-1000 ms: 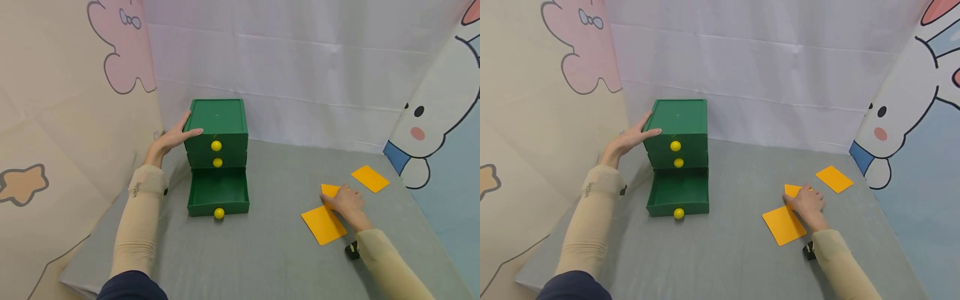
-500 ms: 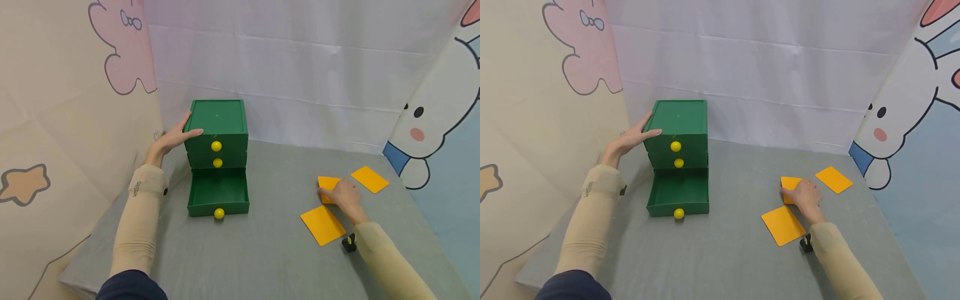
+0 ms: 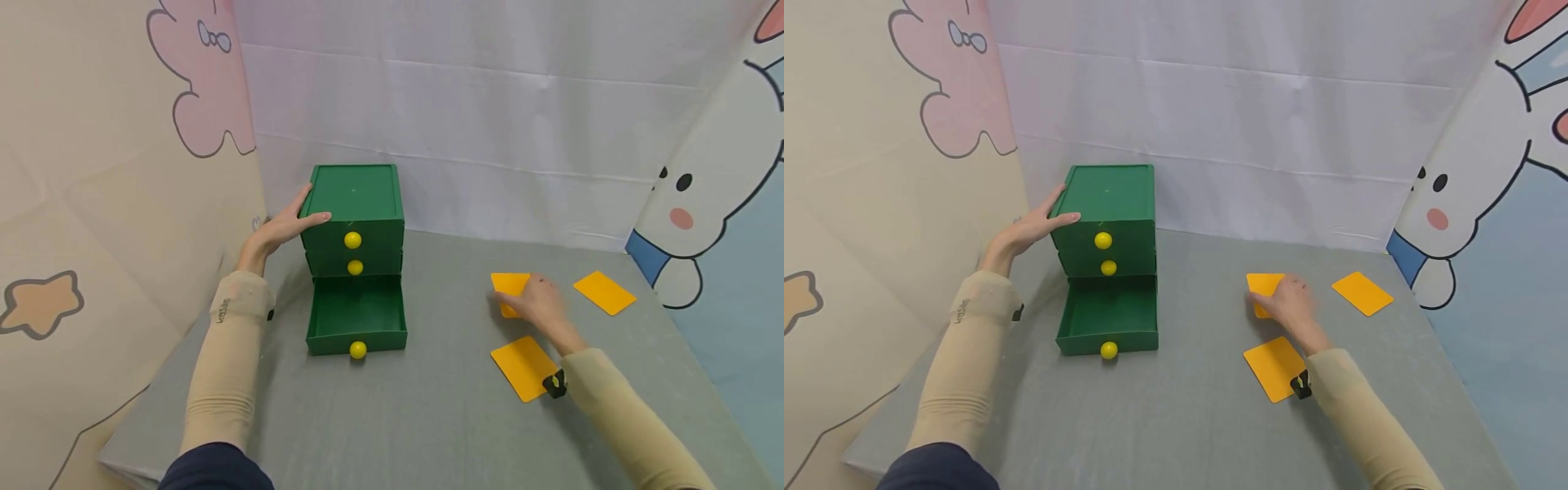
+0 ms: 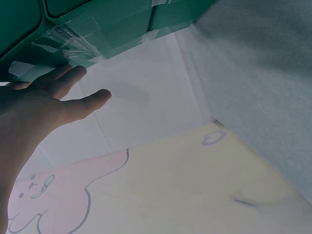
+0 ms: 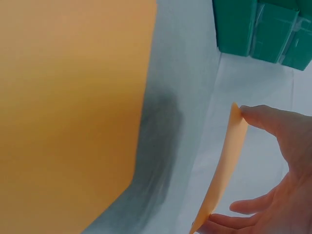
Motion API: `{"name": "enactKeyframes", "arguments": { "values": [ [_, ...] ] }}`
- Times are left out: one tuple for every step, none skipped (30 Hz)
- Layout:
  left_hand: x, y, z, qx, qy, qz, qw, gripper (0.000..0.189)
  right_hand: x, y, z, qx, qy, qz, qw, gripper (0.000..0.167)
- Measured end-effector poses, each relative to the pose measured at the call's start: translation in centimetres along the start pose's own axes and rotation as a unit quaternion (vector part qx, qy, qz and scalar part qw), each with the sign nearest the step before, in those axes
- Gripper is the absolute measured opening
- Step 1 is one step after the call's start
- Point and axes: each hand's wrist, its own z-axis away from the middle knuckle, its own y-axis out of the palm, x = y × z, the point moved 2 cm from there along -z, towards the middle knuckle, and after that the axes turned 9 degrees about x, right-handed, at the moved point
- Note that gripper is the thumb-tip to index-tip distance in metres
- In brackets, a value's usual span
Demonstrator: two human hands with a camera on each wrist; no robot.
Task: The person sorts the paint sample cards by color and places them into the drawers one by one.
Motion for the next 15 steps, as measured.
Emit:
{"name": "enactKeyframes", "arguments": {
  "values": [
    [-0.3,0.1,0.3,0.002,-0.001,0.001,1.0000,0.095,0.4,0.0,0.0,-0.001,-0.005,-0.001,1.0000,0.095],
    [-0.6,0.1,0.5,0.004,-0.002,0.001,1.0000,0.094,0.8,-0.1,0.0,-0.002,-0.010,-0.001,0.9999,0.094],
    [-0.8,0.2,0.7,0.005,-0.002,0.000,1.0000,0.094,1.2,-0.1,0.0,-0.002,-0.014,-0.001,0.9999,0.093],
    [-1.0,0.2,0.9,0.005,-0.002,0.000,1.0000,0.094,1.5,-0.1,0.0,-0.003,-0.018,-0.001,0.9998,0.093],
    [-1.1,0.3,1.0,0.006,-0.001,0.000,1.0000,0.093,2.0,-0.1,0.1,-0.005,-0.023,0.000,0.9997,0.093],
    [-1.2,0.3,1.1,0.006,-0.001,0.000,1.0000,0.093,2.4,-0.1,0.1,-0.005,-0.029,0.000,0.9996,0.093],
    [-1.3,0.3,1.2,0.006,0.000,0.000,1.0000,0.093,2.9,-0.1,0.2,-0.006,-0.034,-0.001,0.9994,0.093],
    [-1.3,0.3,1.2,0.006,0.000,-0.001,1.0000,0.092,3.3,0.0,0.2,-0.005,-0.039,-0.004,0.9992,0.093],
    [-1.3,0.3,1.3,0.006,0.002,0.000,1.0000,0.092,3.7,0.0,0.2,-0.004,-0.045,-0.004,0.9990,0.094],
    [-1.3,0.3,1.3,0.006,0.004,0.000,1.0000,0.092,4.2,0.0,0.3,-0.003,-0.052,-0.006,0.9986,0.094],
    [-1.3,0.3,1.4,0.005,0.005,0.001,1.0000,0.092,4.7,0.1,0.4,-0.003,-0.058,-0.006,0.9983,0.094],
    [-1.3,0.4,1.4,0.004,0.006,0.002,1.0000,0.092,5.1,0.1,0.4,-0.002,-0.064,-0.007,0.9979,0.094],
    [-1.4,0.4,1.4,0.004,0.008,0.002,1.0000,0.092,5.6,0.2,0.5,-0.003,-0.069,-0.008,0.9976,0.094],
    [-1.4,0.4,1.5,0.003,0.010,0.003,0.9999,0.092,6.0,0.2,0.6,-0.004,-0.077,-0.008,0.9970,0.093],
    [-1.4,0.4,1.5,0.003,0.011,0.004,0.9999,0.092,6.5,0.3,0.7,-0.005,-0.082,-0.006,0.9966,0.093]
  ]
}}
